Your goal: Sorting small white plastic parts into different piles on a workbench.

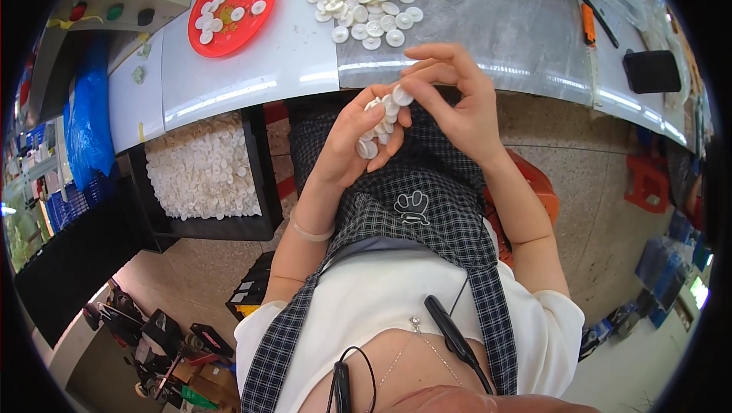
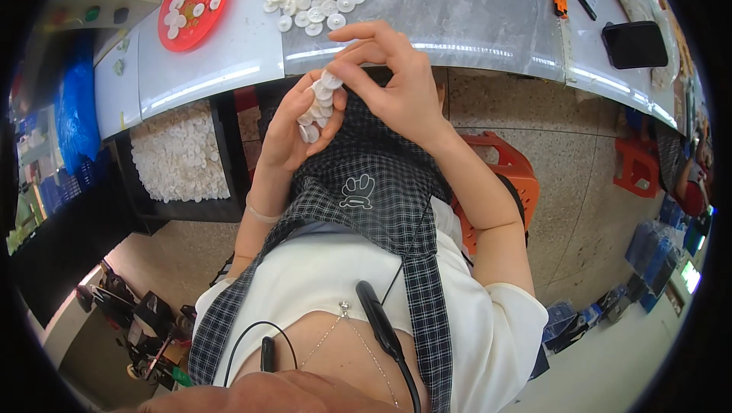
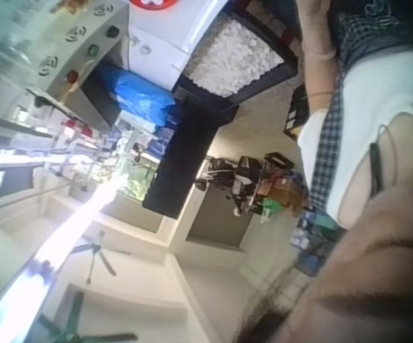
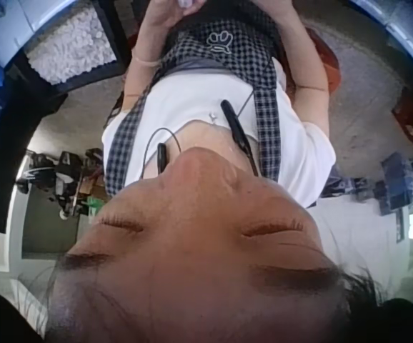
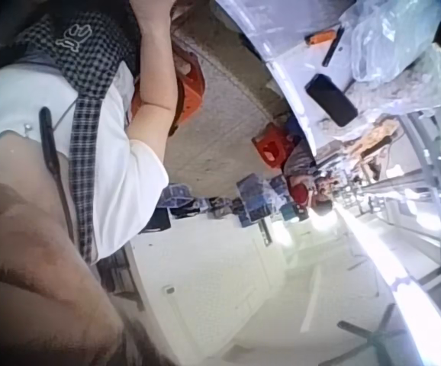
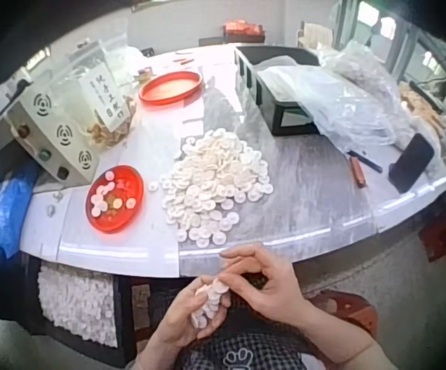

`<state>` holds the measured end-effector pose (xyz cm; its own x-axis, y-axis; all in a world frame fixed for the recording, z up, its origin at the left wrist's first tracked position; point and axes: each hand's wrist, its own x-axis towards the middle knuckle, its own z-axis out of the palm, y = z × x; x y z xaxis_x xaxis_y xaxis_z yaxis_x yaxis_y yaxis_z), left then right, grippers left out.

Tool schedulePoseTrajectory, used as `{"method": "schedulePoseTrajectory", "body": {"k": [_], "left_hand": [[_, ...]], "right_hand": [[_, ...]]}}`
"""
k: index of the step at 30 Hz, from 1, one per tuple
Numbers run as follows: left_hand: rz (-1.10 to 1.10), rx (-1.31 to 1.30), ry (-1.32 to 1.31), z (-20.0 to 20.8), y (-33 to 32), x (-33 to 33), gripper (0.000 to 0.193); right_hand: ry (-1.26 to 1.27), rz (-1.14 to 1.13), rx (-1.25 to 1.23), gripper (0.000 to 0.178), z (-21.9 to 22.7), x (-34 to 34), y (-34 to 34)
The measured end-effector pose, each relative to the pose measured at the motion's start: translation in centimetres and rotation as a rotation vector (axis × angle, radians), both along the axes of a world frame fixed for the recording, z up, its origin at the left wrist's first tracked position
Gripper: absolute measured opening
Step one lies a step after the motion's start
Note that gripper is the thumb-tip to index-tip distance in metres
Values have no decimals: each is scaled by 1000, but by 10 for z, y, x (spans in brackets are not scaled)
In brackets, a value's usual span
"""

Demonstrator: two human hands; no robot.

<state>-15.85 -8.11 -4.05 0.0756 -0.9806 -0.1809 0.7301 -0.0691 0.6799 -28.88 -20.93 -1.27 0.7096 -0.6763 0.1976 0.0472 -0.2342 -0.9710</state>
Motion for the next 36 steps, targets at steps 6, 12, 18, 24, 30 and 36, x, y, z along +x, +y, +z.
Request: {"method": "schedulePoseTrajectory", "body": {"k": [6,12,18,24,30,36], "left_hand": [[-93,-17,89,-8,2,3,47],[-36,-13,197,-8,5,1,47],[-57,-40,261,-10,7,5,50],[-49,-51,318,-12,6,5,48],[26,-112,163,-9,3,6,35],[60,-94,180,-17,-1,5,30]], "right_hand": [[109,32,-525,30,1,3,-1],[97,-4,-280,20,-10,11,-7],[145,-98,-751,22,-28,21,-22],[148,-92,-767,19,-31,16,-23],[117,-13,-821,18,-26,-4,-17],[23,-32,-203,19,-23,-7,-4]]}}
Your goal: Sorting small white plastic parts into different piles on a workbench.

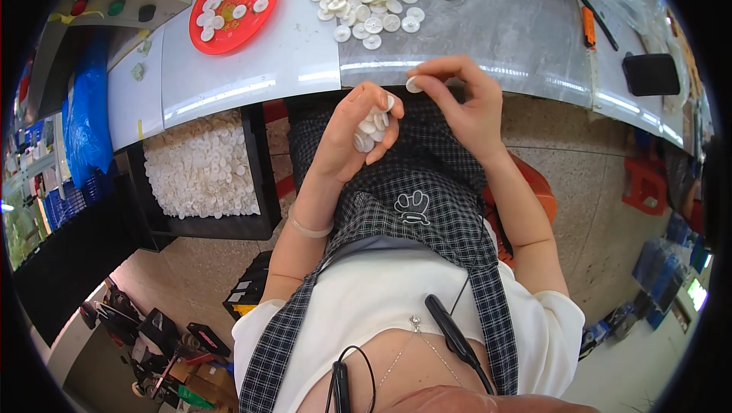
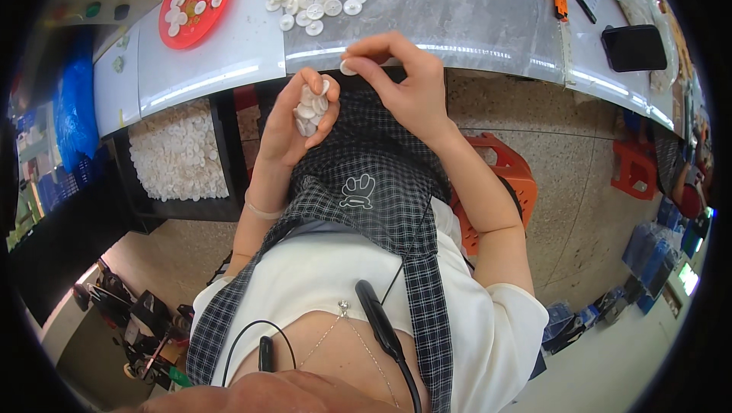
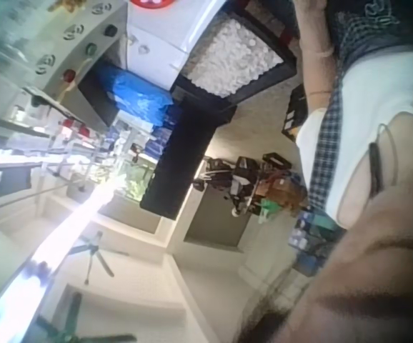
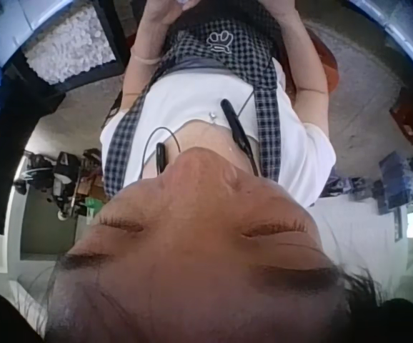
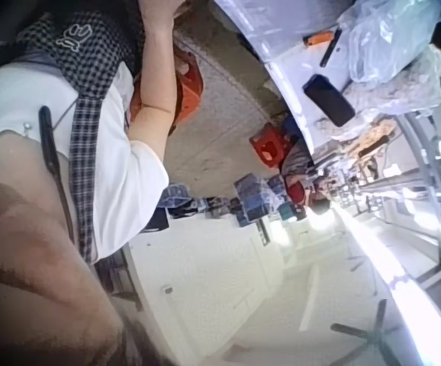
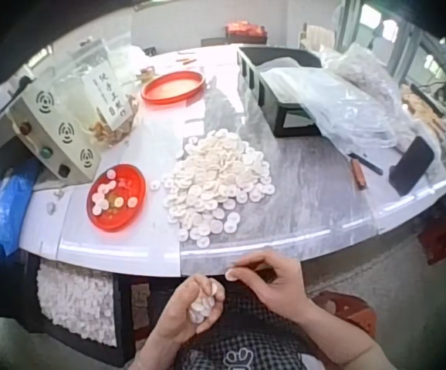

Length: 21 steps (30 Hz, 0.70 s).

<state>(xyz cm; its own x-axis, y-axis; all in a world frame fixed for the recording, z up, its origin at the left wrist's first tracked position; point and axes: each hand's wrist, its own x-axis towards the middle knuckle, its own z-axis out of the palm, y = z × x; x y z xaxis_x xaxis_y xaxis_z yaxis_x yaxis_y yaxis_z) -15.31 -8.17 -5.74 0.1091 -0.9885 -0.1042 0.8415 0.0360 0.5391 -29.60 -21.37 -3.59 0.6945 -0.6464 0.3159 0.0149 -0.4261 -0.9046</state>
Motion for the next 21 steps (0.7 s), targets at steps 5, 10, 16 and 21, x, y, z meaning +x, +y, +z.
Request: {"method": "schedulePoseTrajectory", "body": {"k": [5,10,16,21], "left_hand": [[-19,122,-199,9,-3,-7,36],[-56,83,-141,6,-3,-4,42],[-105,62,-134,-2,-7,14,43],[-131,37,-133,-5,-5,17,41]], "right_hand": [[-76,20,239,20,16,13,6],[-10,12,170,25,18,18,11],[48,-26,-32,23,10,25,6],[-7,-13,72,15,6,30,2]]}}
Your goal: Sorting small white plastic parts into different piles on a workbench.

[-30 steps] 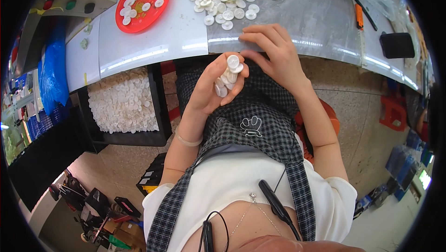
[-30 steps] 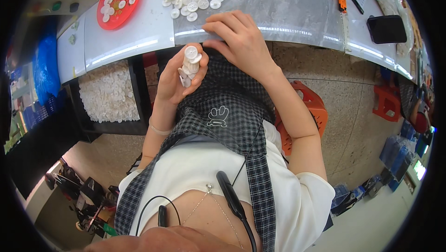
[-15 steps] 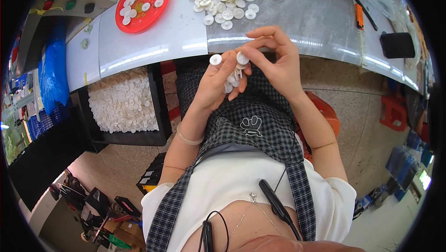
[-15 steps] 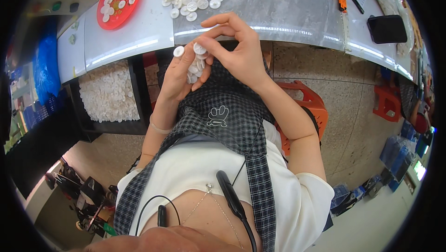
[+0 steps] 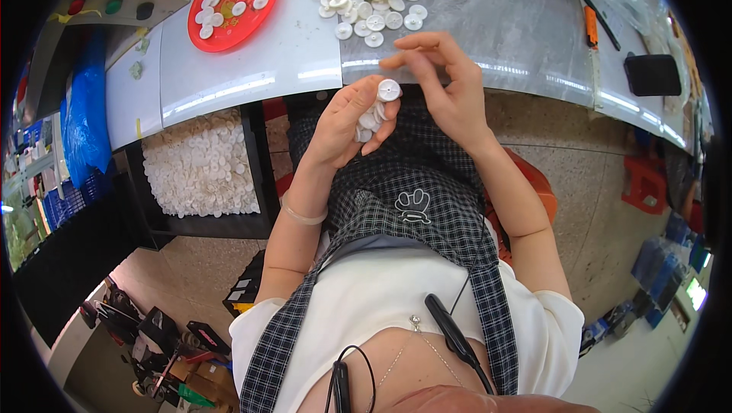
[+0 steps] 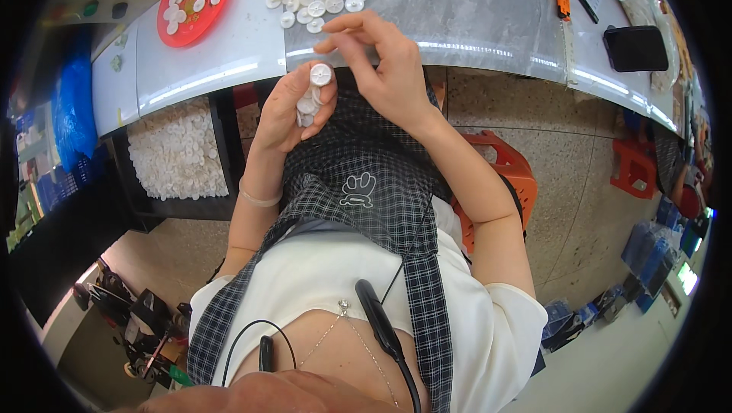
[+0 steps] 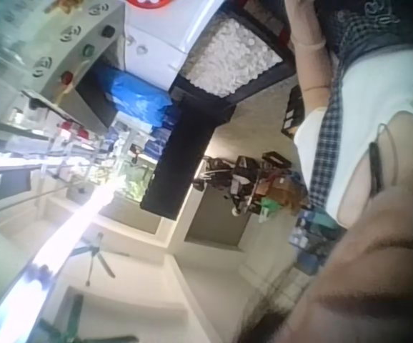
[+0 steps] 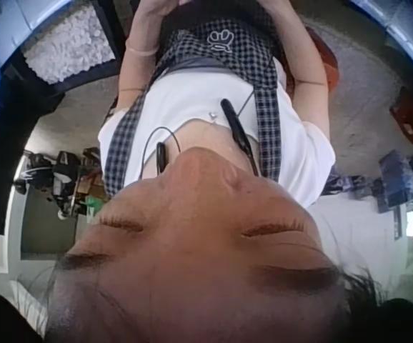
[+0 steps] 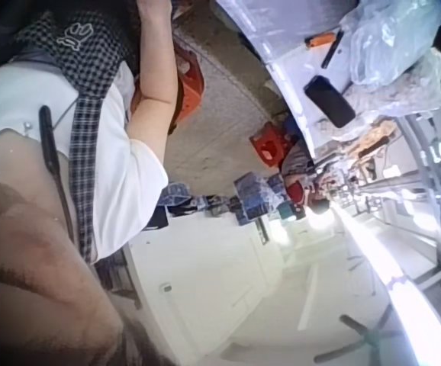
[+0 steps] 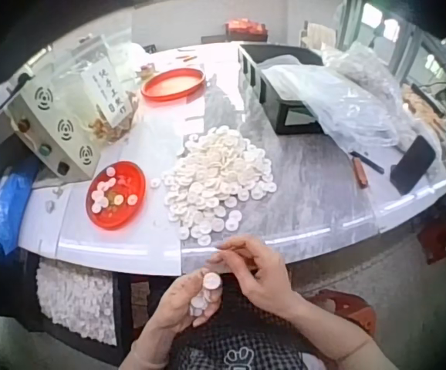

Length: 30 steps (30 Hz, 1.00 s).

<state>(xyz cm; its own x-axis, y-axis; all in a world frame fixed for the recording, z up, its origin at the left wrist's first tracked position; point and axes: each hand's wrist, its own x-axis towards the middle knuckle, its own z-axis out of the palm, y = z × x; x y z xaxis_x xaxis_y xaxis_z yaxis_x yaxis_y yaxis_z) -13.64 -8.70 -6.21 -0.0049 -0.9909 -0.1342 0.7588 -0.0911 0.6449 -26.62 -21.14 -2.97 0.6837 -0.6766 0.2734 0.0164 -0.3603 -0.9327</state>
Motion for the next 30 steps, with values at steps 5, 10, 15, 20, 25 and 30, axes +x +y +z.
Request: {"method": "schedulePoseTrajectory", "body": {"k": [5,10,15,20,25,30], "left_hand": [[61,7,-34,9,4,-4,39],[73,3,-65,9,5,-3,38],[74,20,-132,13,8,-4,41],[125,84,-143,18,18,11,40],[531,79,-216,44,65,79,36],[750,217,-384,67,117,94,40]], "right_hand": [[77,24,-507,18,-8,7,-21],[111,57,-625,21,-12,12,-19],[115,59,-638,19,-13,9,-19],[110,79,-616,18,-12,10,-19],[83,75,-614,15,-14,11,-20],[105,78,-617,13,-6,12,-19]]}}
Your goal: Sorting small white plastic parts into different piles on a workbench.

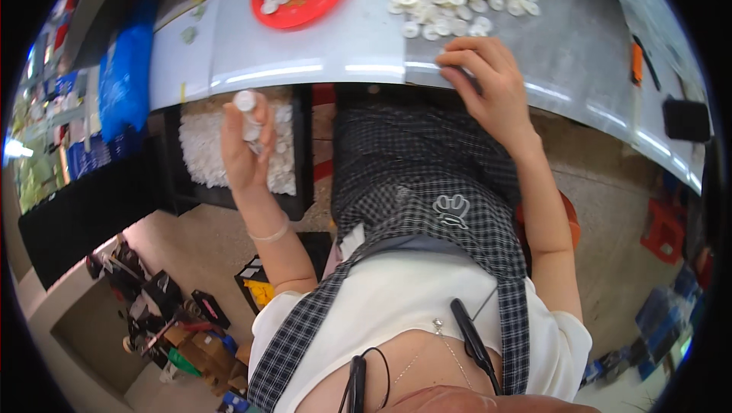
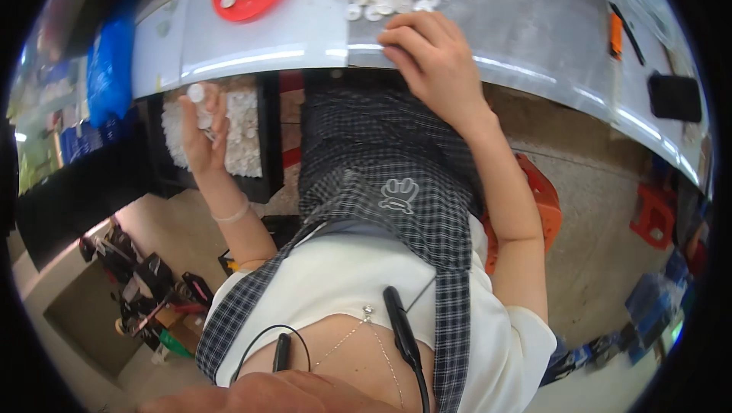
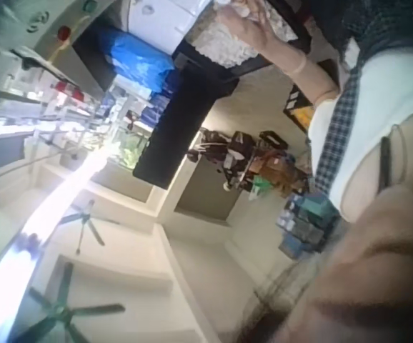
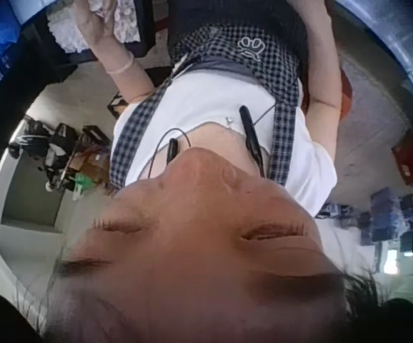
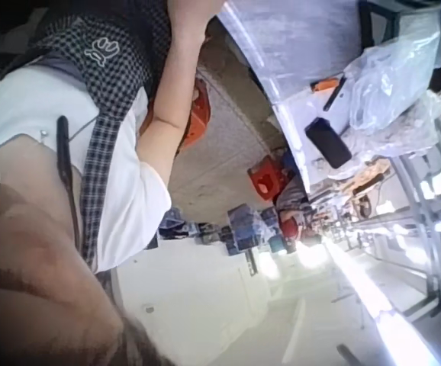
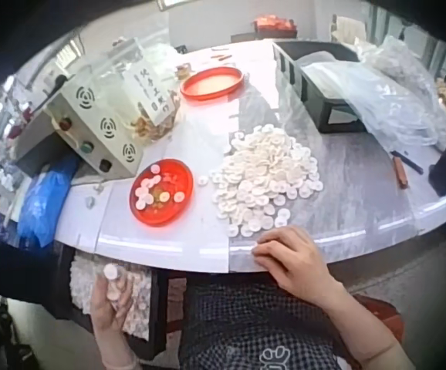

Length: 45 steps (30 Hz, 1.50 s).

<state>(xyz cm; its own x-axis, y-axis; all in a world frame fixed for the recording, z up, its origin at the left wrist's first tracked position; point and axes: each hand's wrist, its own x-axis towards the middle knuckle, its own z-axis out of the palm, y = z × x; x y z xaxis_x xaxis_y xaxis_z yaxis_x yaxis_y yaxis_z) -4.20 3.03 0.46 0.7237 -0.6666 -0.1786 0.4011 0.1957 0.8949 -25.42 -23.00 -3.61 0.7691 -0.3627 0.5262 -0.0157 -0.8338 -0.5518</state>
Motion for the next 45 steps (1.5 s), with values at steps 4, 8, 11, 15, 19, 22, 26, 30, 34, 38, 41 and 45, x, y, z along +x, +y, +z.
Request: {"method": "schedulePoseTrajectory", "body": {"k": [4,8,11,15,19,22,26,30,34,38,41,45], "left_hand": [[-165,8,-46,-4,12,-6,40],[-163,69,-48,-6,14,-9,37],[-200,28,-44,-9,14,-7,37],[-213,-3,-73,-7,13,-5,38],[-217,-6,-88,-8,13,-5,37],[-193,14,-132,-7,16,-2,34],[-85,293,-333,-7,55,43,33],[147,897,-881,-22,70,58,31],[111,1019,-1231,-29,60,44,26],[-519,659,-730,-59,-7,-18,24],[-495,675,-983,-120,-52,-31,22],[-238,778,-1190,-202,-80,-24,32]], "right_hand": [[37,-35,15,13,4,0,4],[54,-30,31,14,4,2,6],[70,-42,21,14,6,3,8],[76,-53,20,15,7,6,10],[90,-59,1,14,6,6,9],[87,-60,-5,14,5,5,9],[68,-42,-8,13,5,4,7],[78,-45,2,13,3,4,6],[71,-59,-15,13,3,3,7],[40,-46,-36,12,1,4,4],[36,-45,-43,11,2,3,4],[32,-31,-14,11,3,3,7]]}}
